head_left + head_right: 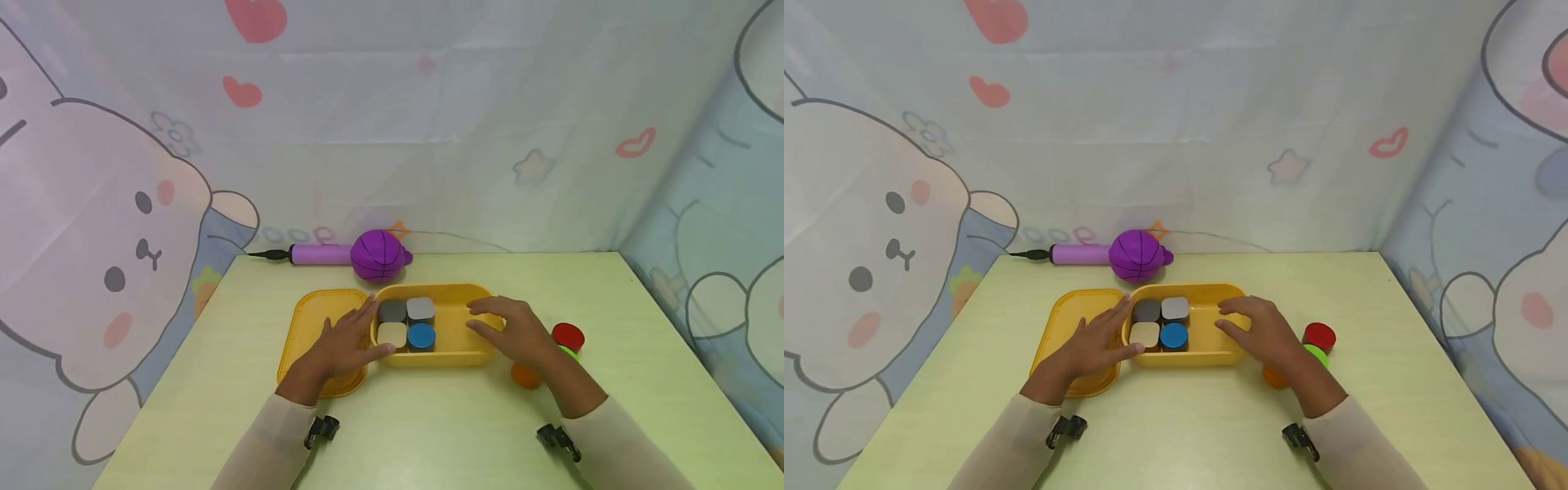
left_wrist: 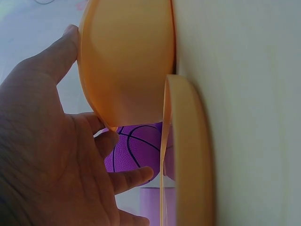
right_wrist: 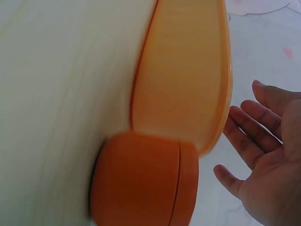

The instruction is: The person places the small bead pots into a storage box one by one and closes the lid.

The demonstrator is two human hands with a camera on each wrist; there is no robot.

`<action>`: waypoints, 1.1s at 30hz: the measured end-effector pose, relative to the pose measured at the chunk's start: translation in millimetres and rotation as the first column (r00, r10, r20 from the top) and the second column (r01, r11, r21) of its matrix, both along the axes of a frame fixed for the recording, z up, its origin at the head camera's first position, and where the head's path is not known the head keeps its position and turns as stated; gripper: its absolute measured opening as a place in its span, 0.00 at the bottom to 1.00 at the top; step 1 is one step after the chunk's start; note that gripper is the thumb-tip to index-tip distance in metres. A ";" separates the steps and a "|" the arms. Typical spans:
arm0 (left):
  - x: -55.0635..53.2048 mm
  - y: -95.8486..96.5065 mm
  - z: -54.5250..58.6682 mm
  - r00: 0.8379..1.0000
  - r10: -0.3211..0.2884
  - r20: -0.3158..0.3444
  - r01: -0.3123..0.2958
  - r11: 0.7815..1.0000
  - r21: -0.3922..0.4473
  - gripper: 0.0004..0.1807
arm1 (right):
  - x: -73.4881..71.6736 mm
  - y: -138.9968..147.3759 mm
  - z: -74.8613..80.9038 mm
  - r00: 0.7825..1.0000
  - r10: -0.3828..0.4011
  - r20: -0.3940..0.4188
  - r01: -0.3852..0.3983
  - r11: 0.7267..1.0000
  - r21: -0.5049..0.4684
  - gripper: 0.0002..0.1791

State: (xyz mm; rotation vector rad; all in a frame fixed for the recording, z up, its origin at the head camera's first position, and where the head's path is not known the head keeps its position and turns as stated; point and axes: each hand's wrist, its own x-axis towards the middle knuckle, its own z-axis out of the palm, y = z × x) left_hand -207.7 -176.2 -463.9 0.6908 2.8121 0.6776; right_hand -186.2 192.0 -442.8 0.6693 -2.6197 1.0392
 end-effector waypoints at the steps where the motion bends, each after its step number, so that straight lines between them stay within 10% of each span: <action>1: -0.2 0.1 0.3 1.000 0.000 0.000 0.000 1.000 -0.005 0.56 | 0.4 4.9 0.3 1.000 -0.004 0.002 0.004 1.000 -0.011 0.17; 20: -2.1 2.8 -2.1 1.000 0.014 0.010 -0.014 1.000 0.022 0.57 | 17.2 81.2 -9.6 0.973 -0.217 0.084 0.221 0.974 -0.041 0.12; 33: -1.1 -0.6 -1.6 1.000 0.008 0.003 -0.008 1.000 0.011 0.56 | 24.8 119.2 -27.5 0.974 -0.213 0.073 0.223 0.958 -0.183 0.15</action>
